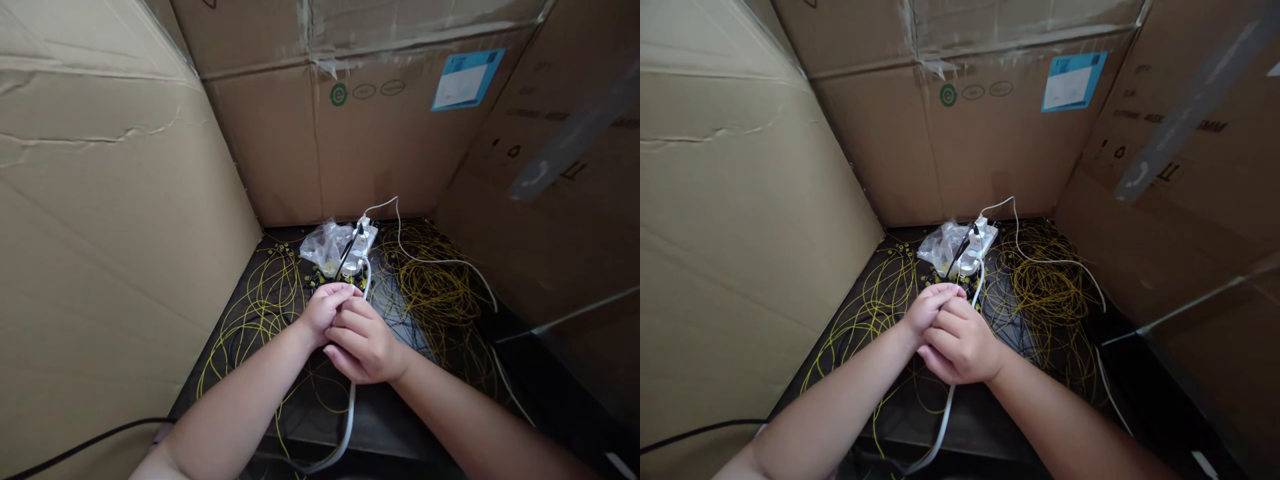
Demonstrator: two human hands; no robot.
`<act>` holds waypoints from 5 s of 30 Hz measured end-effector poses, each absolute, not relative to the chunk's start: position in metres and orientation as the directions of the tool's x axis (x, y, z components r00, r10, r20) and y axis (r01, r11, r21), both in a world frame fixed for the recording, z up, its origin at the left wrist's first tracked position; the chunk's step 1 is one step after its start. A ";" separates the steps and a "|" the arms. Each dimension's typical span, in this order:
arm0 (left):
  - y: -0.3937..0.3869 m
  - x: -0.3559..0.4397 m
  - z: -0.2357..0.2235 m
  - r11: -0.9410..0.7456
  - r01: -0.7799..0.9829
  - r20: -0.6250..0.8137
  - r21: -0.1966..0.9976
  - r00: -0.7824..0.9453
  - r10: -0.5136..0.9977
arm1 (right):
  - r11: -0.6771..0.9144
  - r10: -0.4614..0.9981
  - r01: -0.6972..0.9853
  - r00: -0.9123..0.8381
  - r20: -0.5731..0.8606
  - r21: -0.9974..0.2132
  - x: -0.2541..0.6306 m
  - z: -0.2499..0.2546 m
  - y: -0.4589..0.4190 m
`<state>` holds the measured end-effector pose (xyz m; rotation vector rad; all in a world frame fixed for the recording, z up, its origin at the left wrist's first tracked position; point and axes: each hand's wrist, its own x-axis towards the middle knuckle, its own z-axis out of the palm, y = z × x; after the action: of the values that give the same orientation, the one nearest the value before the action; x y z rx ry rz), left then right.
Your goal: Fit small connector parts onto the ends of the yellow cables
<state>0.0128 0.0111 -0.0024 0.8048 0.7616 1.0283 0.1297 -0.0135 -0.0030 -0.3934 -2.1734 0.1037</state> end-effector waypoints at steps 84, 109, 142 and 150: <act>0.008 0.012 -0.005 -0.329 0.208 0.287 0.921 0.208 0.935 | -0.289 0.957 -0.644 -0.207 -0.202 -0.708 0.135 -0.012 0.027; 0.010 0.011 -0.008 -0.351 0.329 0.275 0.877 0.255 0.927 | -0.301 0.952 -0.572 -0.218 -0.212 -0.763 0.143 -0.013 0.029; 0.005 0.014 0.000 0.091 -0.170 -0.041 0.981 0.274 0.961 | -0.088 0.996 -0.450 -0.063 -0.067 -0.889 0.134 -0.016 0.022; 0.006 0.018 -0.003 0.143 -0.326 -0.055 0.935 0.263 0.963 | -0.087 0.993 -0.493 -0.111 -0.036 -0.866 0.132 -0.014 0.018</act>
<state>0.0177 0.0064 -0.0034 0.9914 0.8213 1.0985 0.1320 0.0182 -0.0135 -0.8099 -0.8501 1.5289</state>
